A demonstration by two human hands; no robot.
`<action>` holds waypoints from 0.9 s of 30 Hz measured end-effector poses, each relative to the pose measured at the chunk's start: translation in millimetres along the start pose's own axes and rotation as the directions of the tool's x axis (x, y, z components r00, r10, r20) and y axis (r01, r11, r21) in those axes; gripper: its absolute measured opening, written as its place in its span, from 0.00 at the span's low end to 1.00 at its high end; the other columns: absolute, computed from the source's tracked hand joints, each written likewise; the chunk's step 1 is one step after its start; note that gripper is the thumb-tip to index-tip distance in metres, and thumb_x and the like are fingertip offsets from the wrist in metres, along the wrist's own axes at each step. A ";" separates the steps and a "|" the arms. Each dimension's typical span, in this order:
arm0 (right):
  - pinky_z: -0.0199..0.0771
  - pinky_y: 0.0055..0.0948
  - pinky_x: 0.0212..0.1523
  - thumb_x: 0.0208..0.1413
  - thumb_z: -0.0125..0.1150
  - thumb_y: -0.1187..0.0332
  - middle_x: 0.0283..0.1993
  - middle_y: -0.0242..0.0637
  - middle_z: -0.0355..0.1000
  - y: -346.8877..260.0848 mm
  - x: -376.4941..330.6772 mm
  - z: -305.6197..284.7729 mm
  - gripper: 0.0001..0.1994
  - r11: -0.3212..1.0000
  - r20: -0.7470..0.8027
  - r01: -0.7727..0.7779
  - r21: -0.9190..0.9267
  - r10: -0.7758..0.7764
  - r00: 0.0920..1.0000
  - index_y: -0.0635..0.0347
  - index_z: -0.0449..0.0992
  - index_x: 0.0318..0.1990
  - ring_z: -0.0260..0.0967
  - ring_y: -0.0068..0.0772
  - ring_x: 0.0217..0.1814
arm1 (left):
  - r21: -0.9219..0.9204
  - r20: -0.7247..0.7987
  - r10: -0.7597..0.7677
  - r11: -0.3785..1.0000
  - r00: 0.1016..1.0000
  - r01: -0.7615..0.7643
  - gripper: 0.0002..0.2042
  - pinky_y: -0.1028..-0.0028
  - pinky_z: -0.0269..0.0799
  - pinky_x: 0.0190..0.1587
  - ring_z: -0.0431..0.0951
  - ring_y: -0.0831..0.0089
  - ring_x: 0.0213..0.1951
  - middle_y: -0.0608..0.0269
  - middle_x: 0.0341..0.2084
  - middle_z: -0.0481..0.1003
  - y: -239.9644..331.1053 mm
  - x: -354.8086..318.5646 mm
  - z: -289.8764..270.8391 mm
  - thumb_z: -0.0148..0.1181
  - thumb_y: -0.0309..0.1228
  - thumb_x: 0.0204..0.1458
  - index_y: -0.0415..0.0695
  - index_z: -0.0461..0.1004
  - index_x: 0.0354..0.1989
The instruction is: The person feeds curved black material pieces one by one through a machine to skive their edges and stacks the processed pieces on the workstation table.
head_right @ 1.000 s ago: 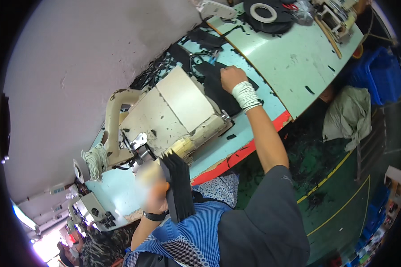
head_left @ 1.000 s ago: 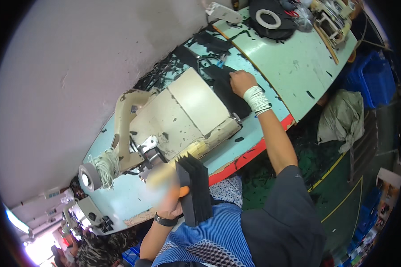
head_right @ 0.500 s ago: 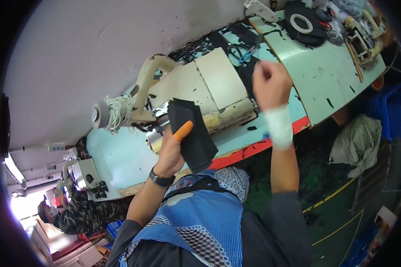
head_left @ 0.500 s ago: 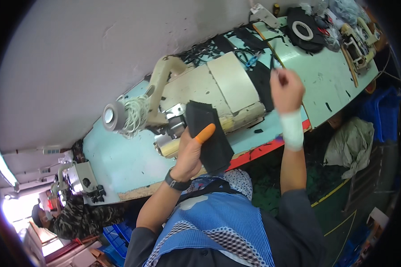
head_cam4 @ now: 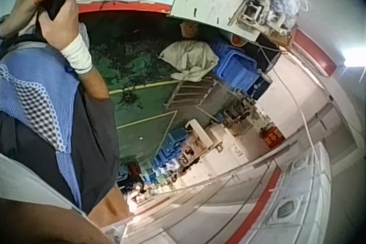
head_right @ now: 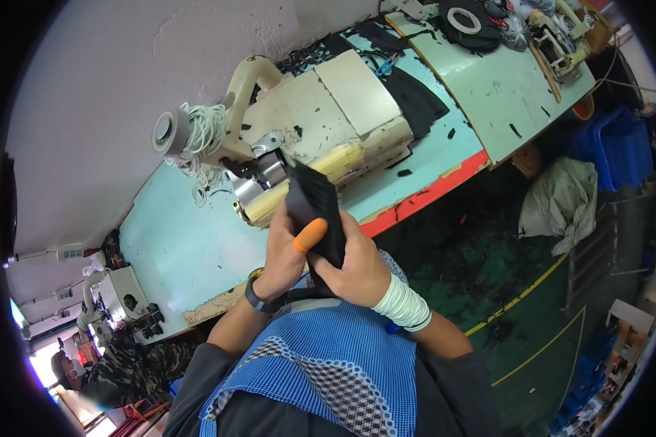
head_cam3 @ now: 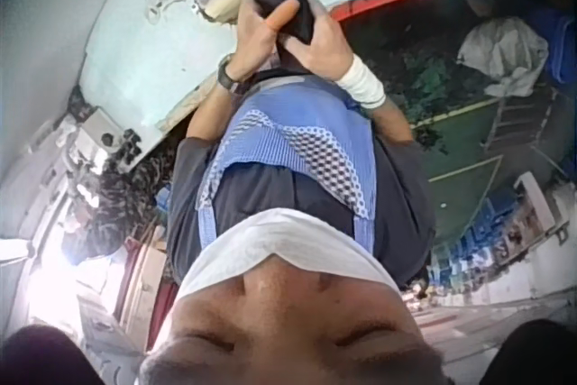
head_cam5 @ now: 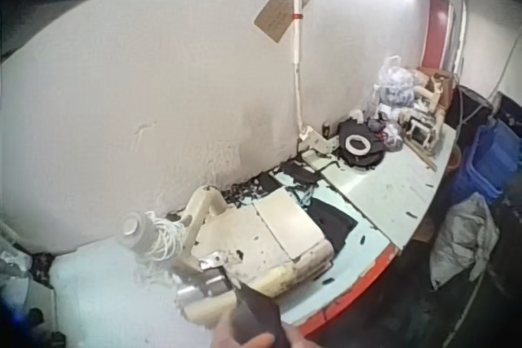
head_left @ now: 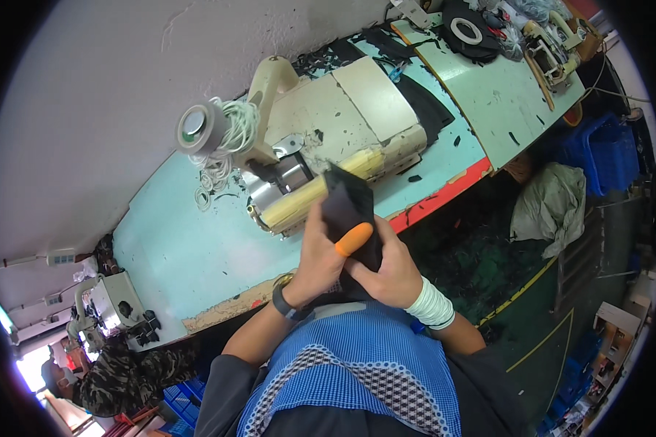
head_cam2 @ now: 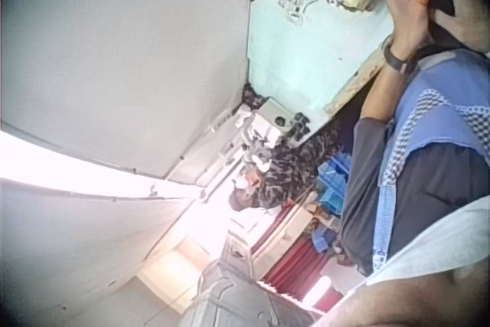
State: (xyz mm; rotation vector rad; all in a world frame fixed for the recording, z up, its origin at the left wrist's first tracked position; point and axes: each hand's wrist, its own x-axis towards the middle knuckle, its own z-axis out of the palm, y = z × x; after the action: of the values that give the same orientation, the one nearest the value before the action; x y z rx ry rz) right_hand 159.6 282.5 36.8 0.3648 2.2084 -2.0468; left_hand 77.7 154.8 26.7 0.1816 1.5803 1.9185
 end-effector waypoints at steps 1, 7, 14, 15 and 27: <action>0.68 0.37 0.58 0.50 0.65 0.71 0.58 0.57 0.64 5.4 -0.2 6.5 0.39 1.000 0.001 -0.005 0.018 0.005 1.000 0.70 0.50 0.67 0.67 0.47 0.60 | -0.007 -0.001 -0.001 1.000 1.000 0.001 0.36 0.71 0.67 0.56 0.71 0.71 0.52 0.57 0.51 0.69 -1.0 -4.3 -6.9 0.69 0.37 0.50 0.36 0.56 0.62; 0.66 0.36 0.61 0.49 0.70 0.63 0.59 0.57 0.64 1.1 -8.9 40.1 0.45 0.984 0.052 0.120 -0.134 -0.114 0.992 0.71 0.47 0.68 0.65 0.47 0.63 | -0.195 0.017 -0.090 0.977 0.996 0.091 0.35 0.68 0.62 0.62 0.64 0.67 0.61 0.52 0.60 0.62 -3.7 -28.8 -35.1 0.61 0.32 0.58 0.36 0.47 0.68; 0.66 0.31 0.59 0.56 0.66 0.58 0.55 0.47 0.67 33.0 -5.4 79.0 0.34 0.971 -0.036 -0.104 0.216 0.114 0.993 0.72 0.57 0.61 0.66 0.34 0.58 | -0.360 0.169 -0.205 0.898 0.964 0.254 0.27 0.72 0.58 0.64 0.62 0.70 0.62 0.55 0.63 0.61 -18.9 -47.2 -77.7 0.43 0.37 0.67 0.37 0.48 0.69; 0.66 0.30 0.58 0.58 0.64 0.59 0.54 0.46 0.68 33.0 -3.7 85.1 0.32 0.933 -0.058 -0.120 0.339 0.148 0.987 0.72 0.58 0.61 0.67 0.33 0.57 | -0.423 0.169 -0.204 0.869 0.964 0.258 0.26 0.72 0.59 0.64 0.63 0.70 0.62 0.55 0.62 0.62 -18.9 -47.4 -82.1 0.44 0.36 0.67 0.36 0.50 0.69; 0.72 0.34 0.53 0.51 0.64 0.72 0.47 0.51 0.73 33.0 -8.1 108.2 0.27 0.986 -0.322 -0.062 0.158 0.111 0.940 0.74 0.62 0.57 0.73 0.40 0.50 | -0.237 0.037 -0.062 0.969 0.997 0.069 0.26 0.63 0.57 0.68 0.65 0.65 0.62 0.46 0.61 0.65 24.3 -73.9 -120.3 0.37 0.45 0.68 0.33 0.64 0.59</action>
State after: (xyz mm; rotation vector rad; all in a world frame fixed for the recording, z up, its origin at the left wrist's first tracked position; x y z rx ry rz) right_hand 166.6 176.3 -2.5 0.8633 2.1669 -2.2435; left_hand 68.3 12.2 37.8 0.0544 1.3059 2.0241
